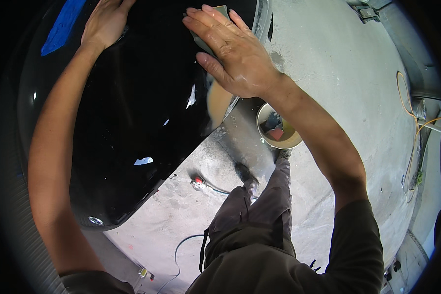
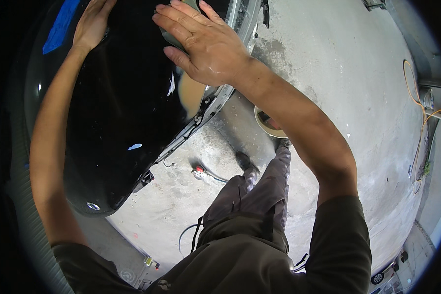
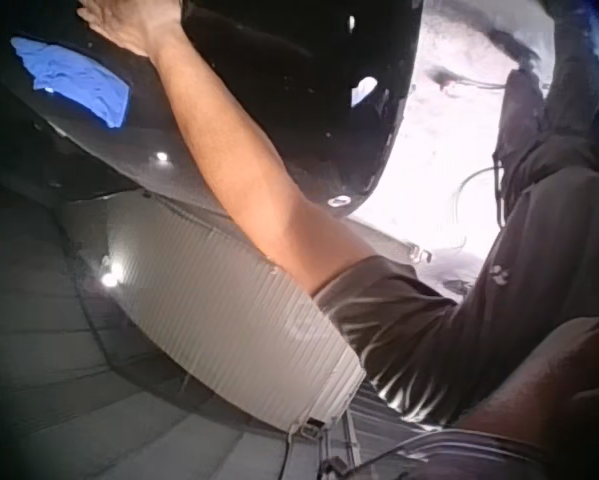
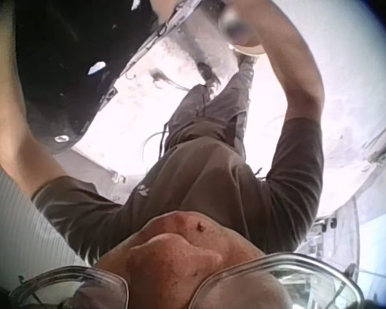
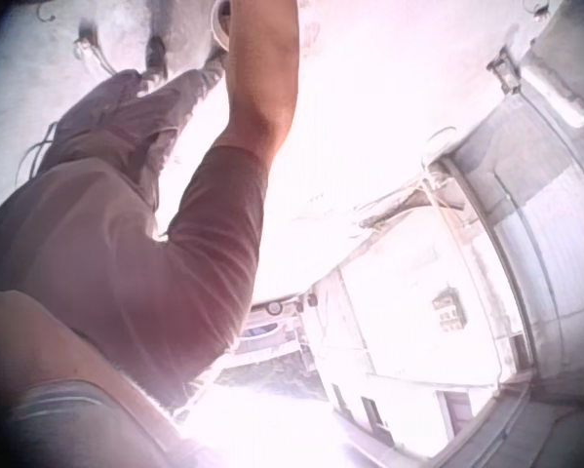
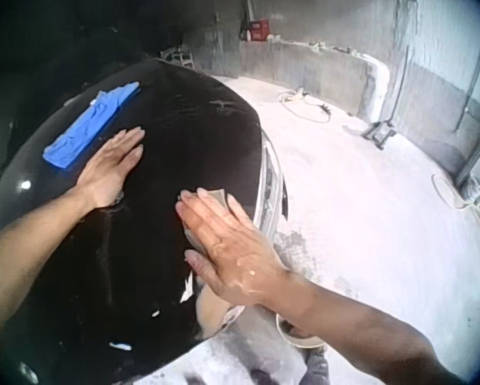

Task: The person repeatedly wets a sanding block in a bucket and sands the black car hood by hand, moving across different areas and occasionally touching the surface with the other hand. The hood remains open at the end.

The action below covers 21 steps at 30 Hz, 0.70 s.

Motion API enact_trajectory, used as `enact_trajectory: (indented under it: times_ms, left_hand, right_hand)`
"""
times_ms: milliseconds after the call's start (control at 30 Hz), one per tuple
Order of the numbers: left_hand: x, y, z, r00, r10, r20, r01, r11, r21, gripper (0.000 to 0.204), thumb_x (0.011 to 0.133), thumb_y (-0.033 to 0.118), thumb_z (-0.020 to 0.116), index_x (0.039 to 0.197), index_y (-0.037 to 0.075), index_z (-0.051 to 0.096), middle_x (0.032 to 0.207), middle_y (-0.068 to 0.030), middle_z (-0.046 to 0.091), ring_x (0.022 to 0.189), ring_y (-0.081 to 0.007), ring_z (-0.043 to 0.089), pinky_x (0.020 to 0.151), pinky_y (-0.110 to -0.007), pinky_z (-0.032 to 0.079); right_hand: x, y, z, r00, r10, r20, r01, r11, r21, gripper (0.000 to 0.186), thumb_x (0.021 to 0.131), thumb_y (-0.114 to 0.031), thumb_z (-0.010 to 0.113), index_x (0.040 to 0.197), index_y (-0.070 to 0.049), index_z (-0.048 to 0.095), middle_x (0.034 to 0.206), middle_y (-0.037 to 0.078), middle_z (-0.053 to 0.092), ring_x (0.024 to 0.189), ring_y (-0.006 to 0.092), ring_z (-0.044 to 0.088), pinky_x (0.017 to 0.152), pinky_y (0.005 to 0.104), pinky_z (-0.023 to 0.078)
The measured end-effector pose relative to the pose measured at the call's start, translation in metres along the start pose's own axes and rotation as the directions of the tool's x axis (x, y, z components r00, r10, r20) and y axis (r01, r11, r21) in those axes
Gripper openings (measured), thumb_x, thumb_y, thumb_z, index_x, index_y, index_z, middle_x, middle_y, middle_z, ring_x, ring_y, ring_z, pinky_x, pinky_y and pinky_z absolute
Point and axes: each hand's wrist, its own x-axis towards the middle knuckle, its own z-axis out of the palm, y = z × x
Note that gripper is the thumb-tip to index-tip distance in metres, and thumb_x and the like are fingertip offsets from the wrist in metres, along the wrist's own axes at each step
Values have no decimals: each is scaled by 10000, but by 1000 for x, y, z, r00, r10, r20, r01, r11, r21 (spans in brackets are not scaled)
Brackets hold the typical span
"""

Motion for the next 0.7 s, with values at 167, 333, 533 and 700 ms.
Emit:
enact_trajectory:
  times_ms: [167,333,533,700]
  left_hand:
    - [2,-14,7,973,222,-57,-203,950,238,489,1144,263,383,1600,91,422,1707,-156,348,1593,-364,290,1321,-404,212]
    - [9,-1,-1,997,-75,13,75,995,-65,550,1163,356,331,1637,80,374,1723,-127,328,1611,-305,258,1328,-380,177]
    - [10,4,-4,985,-168,31,171,971,-169,551,1162,363,336,1629,76,386,1717,-129,340,1606,-311,268,1326,-379,192]
    - [10,-12,7,976,208,-63,-187,952,242,498,1148,282,373,1600,79,422,1697,-161,364,1584,-363,307,1316,-398,235]
  right_hand:
    - [-75,-129,13,963,236,130,-260,941,216,723,1041,-361,588,1664,-120,312,1737,110,290,1619,350,229,1300,617,151]
    - [-45,-115,-25,924,212,319,-272,949,160,669,1059,-362,526,1662,-147,333,1709,114,353,1617,329,249,1304,621,122]
    - [-31,-92,-1,947,320,29,-320,930,182,705,1064,-370,524,1677,-113,290,1740,139,278,1621,377,217,1281,651,147]
    - [-65,-170,-15,909,274,315,-335,929,157,794,972,-353,683,1662,-170,335,1730,33,318,1619,251,243,1316,580,145]
